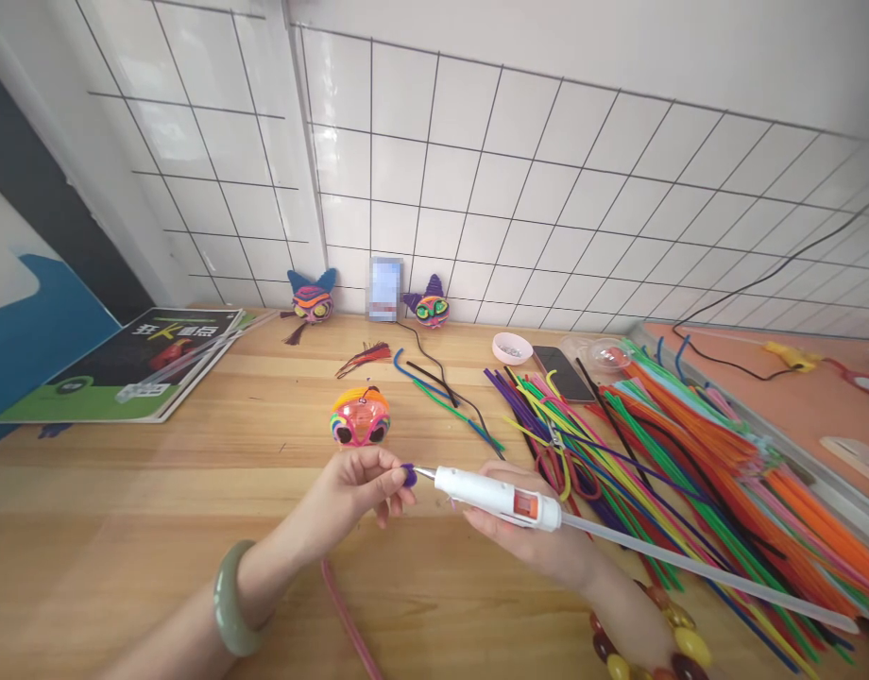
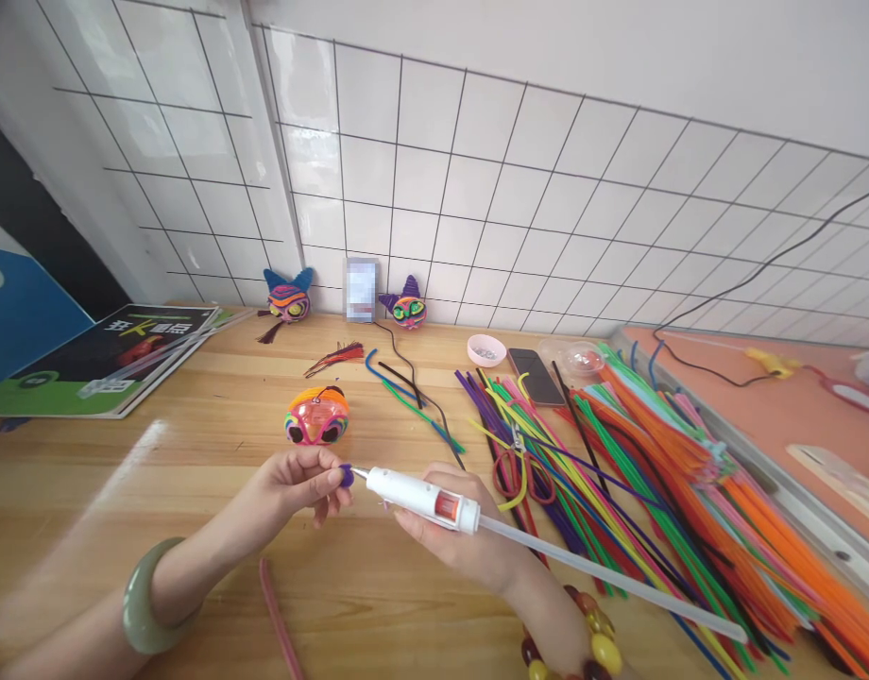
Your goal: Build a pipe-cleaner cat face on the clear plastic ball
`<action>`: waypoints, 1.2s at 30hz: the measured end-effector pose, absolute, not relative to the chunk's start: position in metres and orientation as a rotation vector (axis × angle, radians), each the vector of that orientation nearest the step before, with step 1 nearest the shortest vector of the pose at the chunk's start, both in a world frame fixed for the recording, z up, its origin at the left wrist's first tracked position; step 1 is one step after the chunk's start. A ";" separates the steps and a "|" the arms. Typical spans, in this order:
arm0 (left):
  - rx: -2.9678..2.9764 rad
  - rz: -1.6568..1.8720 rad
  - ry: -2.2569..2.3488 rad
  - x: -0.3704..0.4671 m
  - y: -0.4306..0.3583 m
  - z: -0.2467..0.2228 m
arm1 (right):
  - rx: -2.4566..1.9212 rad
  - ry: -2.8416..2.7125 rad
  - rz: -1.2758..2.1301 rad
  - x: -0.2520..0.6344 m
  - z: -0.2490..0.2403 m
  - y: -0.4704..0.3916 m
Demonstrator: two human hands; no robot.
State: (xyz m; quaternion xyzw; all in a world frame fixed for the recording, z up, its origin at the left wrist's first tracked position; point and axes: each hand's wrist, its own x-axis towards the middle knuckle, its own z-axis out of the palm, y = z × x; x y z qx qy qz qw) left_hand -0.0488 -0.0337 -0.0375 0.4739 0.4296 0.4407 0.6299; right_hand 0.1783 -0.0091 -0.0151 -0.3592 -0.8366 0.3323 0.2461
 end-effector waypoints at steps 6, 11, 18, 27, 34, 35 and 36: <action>1.063 1.016 0.989 -0.048 -0.033 -0.036 | -0.983 -2.249 0.870 0.178 -0.016 -0.009; 1.063 1.019 1.009 -0.047 -0.033 -0.034 | -0.917 -2.291 0.753 0.184 -0.027 -0.002; 1.060 1.014 1.014 -0.047 -0.036 -0.036 | -1.030 -2.658 0.300 0.192 -0.037 0.009; 0.955 0.977 0.945 -0.042 -0.041 -0.039 | -1.166 -2.741 0.297 0.195 -0.041 0.010; 0.801 0.969 0.924 -0.038 -0.044 -0.032 | -1.076 -2.692 0.574 0.199 -0.035 0.007; 0.790 0.965 0.921 -0.038 -0.044 -0.031 | -1.067 -2.700 0.580 0.200 -0.035 0.005; 0.784 0.960 0.917 -0.037 -0.045 -0.031 | -1.068 -2.707 0.565 0.201 -0.036 0.004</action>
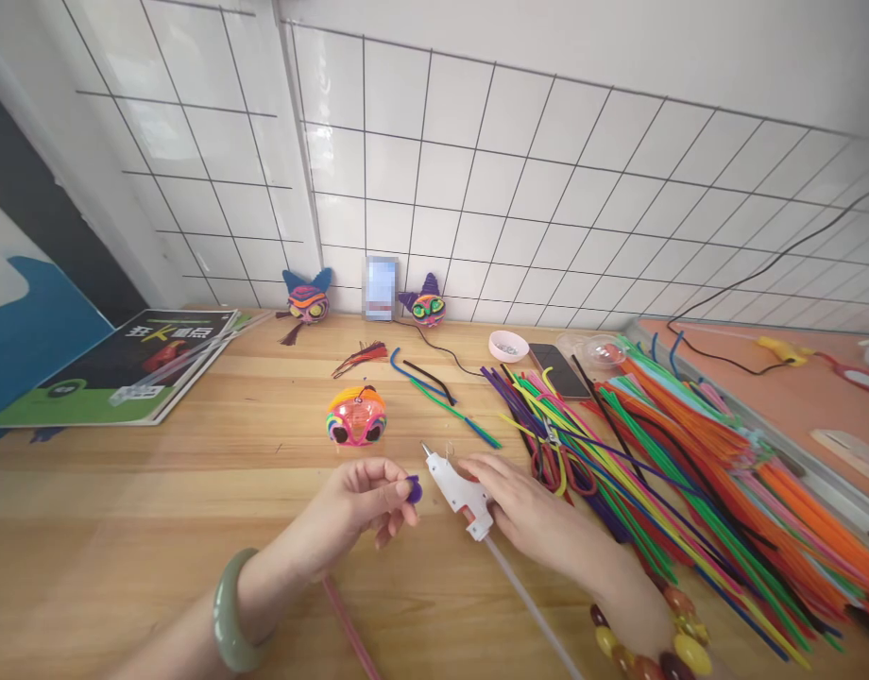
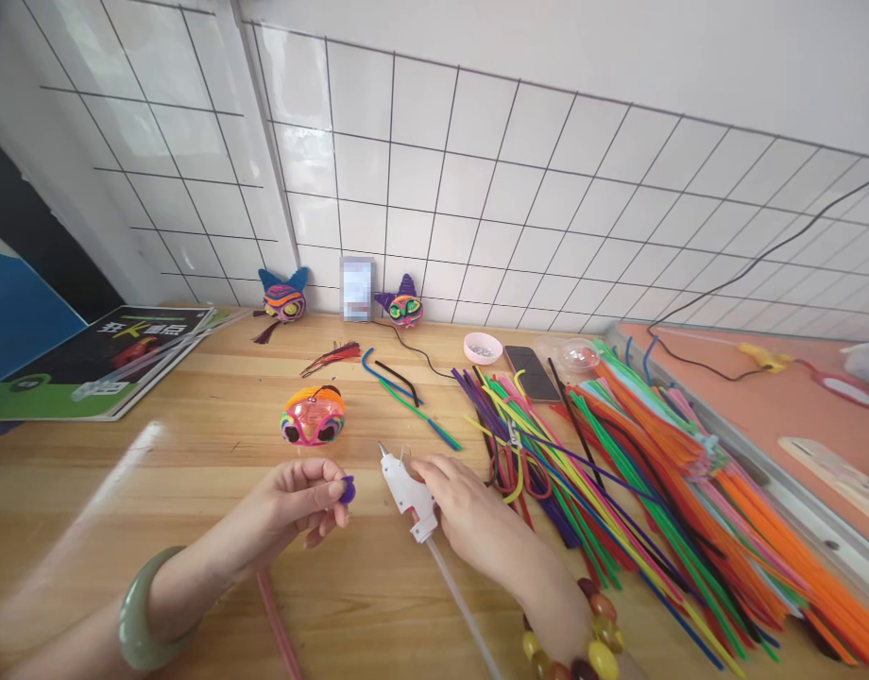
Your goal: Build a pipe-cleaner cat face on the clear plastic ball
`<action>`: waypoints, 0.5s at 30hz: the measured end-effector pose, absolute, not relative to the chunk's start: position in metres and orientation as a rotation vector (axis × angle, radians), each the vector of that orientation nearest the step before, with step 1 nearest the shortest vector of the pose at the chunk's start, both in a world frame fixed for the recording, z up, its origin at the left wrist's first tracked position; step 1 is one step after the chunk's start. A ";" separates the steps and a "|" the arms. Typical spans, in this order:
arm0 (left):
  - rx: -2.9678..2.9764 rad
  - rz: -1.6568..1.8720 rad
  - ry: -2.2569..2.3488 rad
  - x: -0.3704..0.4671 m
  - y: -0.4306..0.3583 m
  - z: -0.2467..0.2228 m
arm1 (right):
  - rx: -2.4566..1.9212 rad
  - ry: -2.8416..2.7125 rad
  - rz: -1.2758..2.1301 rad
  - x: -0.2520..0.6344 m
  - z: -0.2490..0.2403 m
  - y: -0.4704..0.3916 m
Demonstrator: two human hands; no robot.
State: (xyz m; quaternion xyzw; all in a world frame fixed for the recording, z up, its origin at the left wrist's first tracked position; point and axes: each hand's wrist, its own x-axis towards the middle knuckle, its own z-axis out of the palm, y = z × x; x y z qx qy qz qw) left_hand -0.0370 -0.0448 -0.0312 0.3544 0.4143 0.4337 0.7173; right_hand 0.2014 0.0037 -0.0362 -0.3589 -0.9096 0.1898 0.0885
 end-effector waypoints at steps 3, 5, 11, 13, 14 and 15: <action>0.781 0.945 0.912 -0.035 -0.045 -0.032 | -1.123 -2.671 0.429 0.201 -0.036 -0.002; 0.782 0.933 0.916 -0.034 -0.046 -0.033 | -1.117 -2.600 0.351 0.196 -0.033 -0.006; 0.823 0.878 0.880 -0.030 -0.049 -0.035 | -0.835 -2.375 0.438 0.173 -0.022 -0.025; 0.839 0.860 0.867 -0.028 -0.051 -0.036 | -0.796 -2.331 0.459 0.169 -0.023 -0.030; 0.845 0.851 0.868 -0.027 -0.053 -0.037 | -0.783 -2.316 0.456 0.168 -0.023 -0.031; 0.845 0.844 0.873 -0.026 -0.054 -0.037 | -0.766 -2.304 0.445 0.168 -0.024 -0.032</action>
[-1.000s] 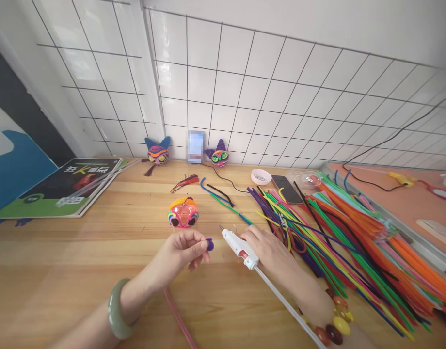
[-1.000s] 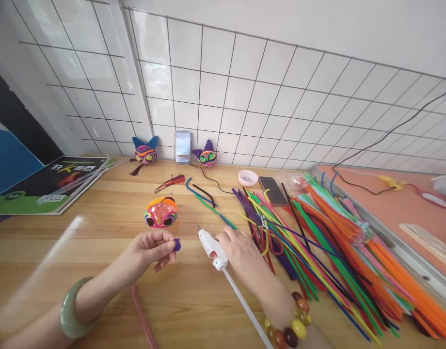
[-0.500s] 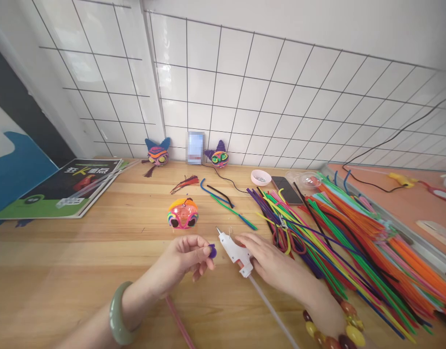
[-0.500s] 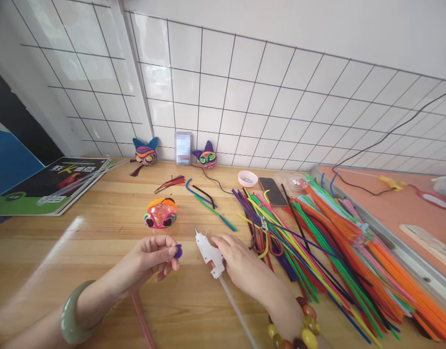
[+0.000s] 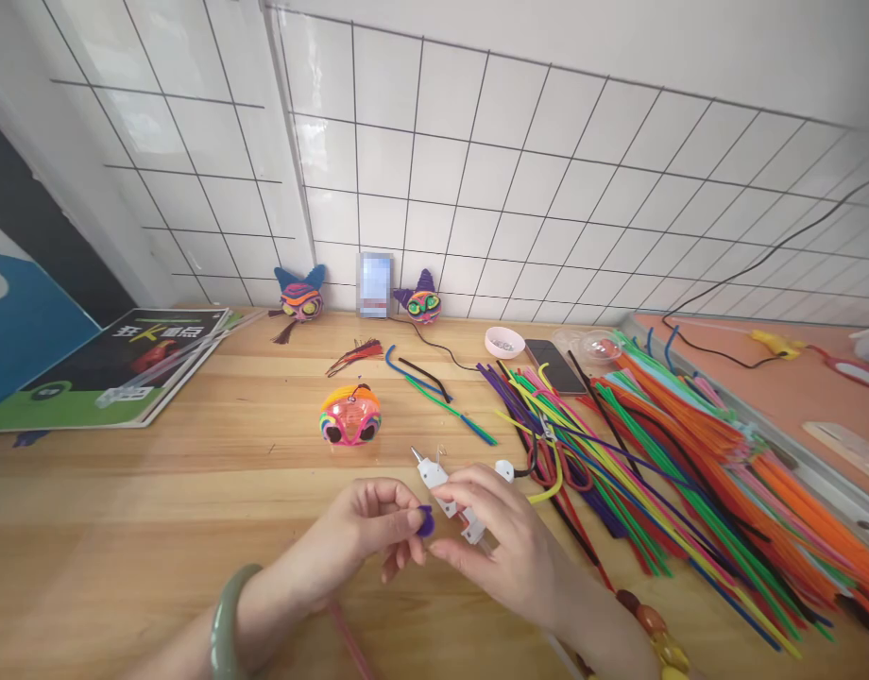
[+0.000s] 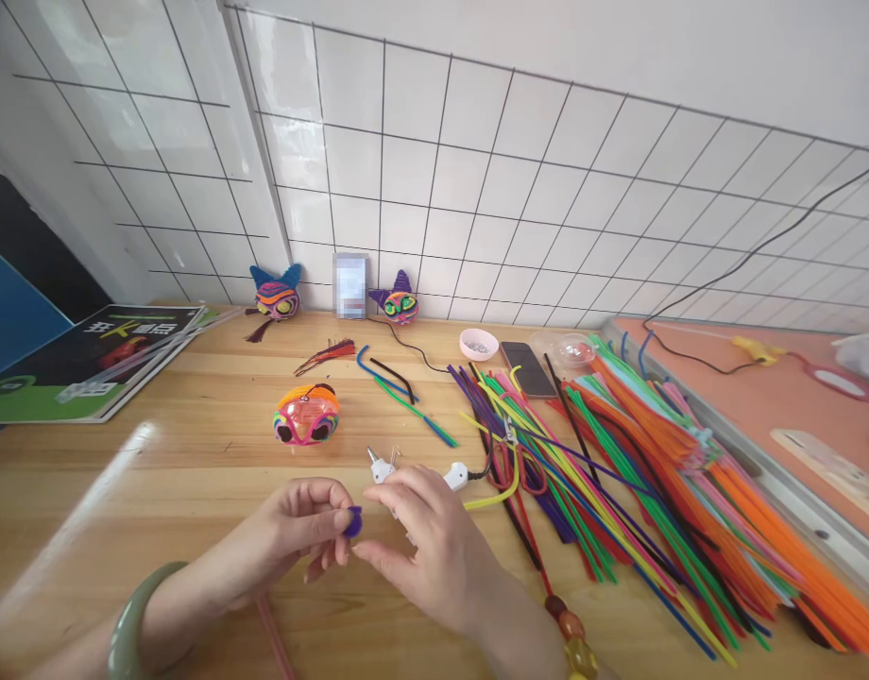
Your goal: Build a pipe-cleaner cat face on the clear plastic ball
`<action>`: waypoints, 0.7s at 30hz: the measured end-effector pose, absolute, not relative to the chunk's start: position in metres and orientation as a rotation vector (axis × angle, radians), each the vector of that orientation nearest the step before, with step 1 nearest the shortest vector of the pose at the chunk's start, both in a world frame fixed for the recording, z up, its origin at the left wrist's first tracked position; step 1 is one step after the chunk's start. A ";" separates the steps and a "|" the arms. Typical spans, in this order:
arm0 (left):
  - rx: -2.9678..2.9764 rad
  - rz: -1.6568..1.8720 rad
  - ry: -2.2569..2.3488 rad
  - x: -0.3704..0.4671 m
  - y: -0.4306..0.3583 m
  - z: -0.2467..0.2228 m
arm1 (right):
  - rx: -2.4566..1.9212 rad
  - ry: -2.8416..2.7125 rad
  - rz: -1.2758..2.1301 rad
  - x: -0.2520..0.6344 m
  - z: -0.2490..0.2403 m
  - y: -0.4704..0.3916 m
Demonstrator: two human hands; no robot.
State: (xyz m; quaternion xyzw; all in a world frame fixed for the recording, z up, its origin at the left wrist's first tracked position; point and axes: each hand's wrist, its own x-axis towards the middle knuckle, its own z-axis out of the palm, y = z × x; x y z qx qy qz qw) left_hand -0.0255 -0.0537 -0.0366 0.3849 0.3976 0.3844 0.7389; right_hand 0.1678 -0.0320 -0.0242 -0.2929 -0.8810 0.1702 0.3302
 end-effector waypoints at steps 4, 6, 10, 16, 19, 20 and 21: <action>0.810 0.822 0.888 -0.022 -0.057 -0.035 | -0.740 -2.291 0.430 0.166 -0.026 -0.032; 0.799 0.819 0.884 -0.022 -0.057 -0.035 | -0.734 -2.291 0.446 0.165 -0.026 -0.032; 0.799 0.820 0.872 -0.021 -0.057 -0.035 | -0.716 -2.276 0.477 0.164 -0.027 -0.032; 0.786 0.832 0.859 -0.021 -0.057 -0.036 | -0.710 -2.265 0.463 0.165 -0.029 -0.032; 0.780 0.830 0.858 -0.021 -0.057 -0.036 | -0.701 -2.265 0.469 0.164 -0.029 -0.032; 0.779 0.831 0.860 -0.021 -0.057 -0.036 | -0.702 -2.265 0.469 0.164 -0.030 -0.031; 0.776 0.831 0.863 -0.021 -0.057 -0.036 | -0.700 -2.264 0.467 0.164 -0.030 -0.031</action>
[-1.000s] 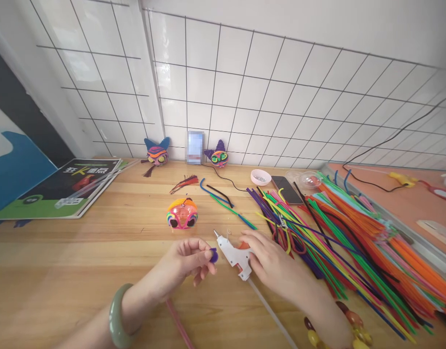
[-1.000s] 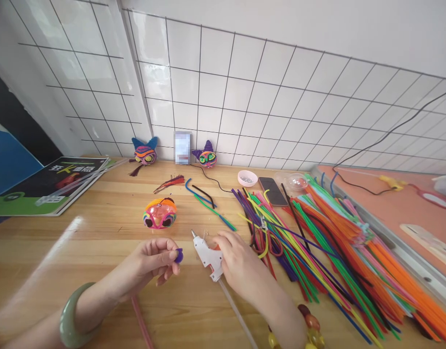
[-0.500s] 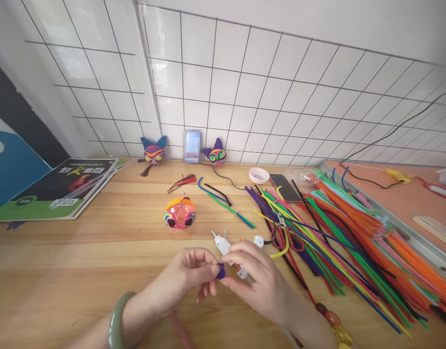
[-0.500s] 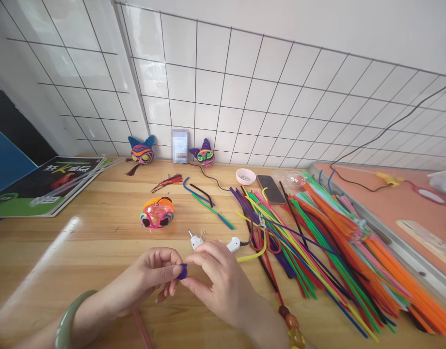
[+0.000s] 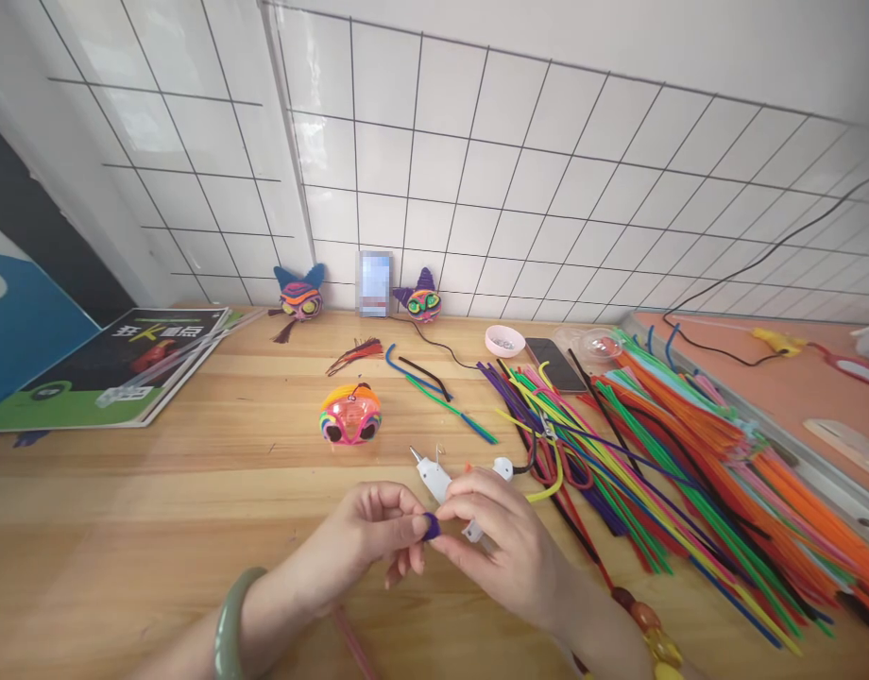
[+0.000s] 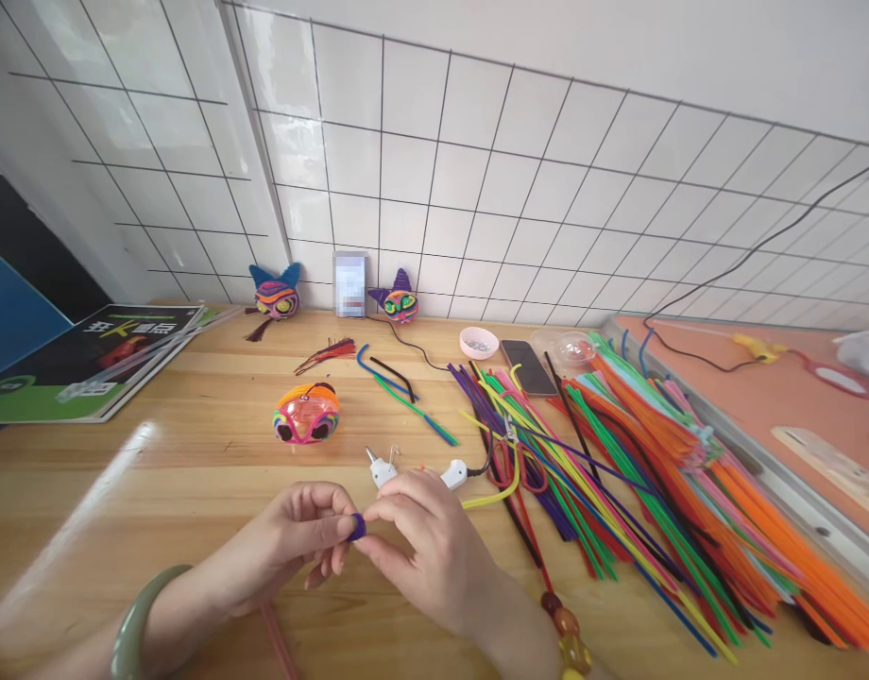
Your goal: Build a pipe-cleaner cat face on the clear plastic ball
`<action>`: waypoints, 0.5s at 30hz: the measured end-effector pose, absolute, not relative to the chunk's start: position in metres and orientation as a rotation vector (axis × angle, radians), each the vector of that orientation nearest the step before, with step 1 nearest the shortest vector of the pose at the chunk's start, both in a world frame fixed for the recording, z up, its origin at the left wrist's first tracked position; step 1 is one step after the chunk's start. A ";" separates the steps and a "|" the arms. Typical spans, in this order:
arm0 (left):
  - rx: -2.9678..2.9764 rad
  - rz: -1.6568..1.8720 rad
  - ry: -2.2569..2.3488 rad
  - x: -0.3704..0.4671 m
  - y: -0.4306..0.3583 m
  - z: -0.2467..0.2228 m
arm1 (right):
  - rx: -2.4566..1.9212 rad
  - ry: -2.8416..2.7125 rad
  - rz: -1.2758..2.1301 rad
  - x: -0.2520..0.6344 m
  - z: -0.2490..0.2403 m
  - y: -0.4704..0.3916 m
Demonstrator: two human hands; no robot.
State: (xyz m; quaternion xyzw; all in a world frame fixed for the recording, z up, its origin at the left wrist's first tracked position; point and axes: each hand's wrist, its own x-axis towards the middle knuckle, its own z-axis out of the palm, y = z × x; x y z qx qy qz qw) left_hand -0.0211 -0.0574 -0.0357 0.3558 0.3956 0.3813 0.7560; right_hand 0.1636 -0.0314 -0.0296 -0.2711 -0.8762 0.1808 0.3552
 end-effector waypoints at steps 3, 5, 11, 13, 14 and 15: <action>0.772 0.828 0.861 -0.021 -0.057 -0.037 | -0.682 -2.258 0.451 0.164 -0.030 -0.031; 0.769 0.821 0.855 -0.021 -0.057 -0.037 | -0.669 -2.257 0.439 0.164 -0.029 -0.031; 0.760 0.822 0.861 -0.021 -0.055 -0.036 | -0.653 -2.262 0.419 0.164 -0.029 -0.030; 0.752 0.823 0.864 -0.020 -0.055 -0.035 | -0.644 -2.260 0.409 0.163 -0.028 -0.030; 0.748 0.825 0.864 -0.020 -0.055 -0.035 | -0.643 -2.260 0.407 0.163 -0.029 -0.030; 0.744 0.826 0.862 -0.020 -0.055 -0.034 | -0.645 -2.262 0.408 0.163 -0.029 -0.030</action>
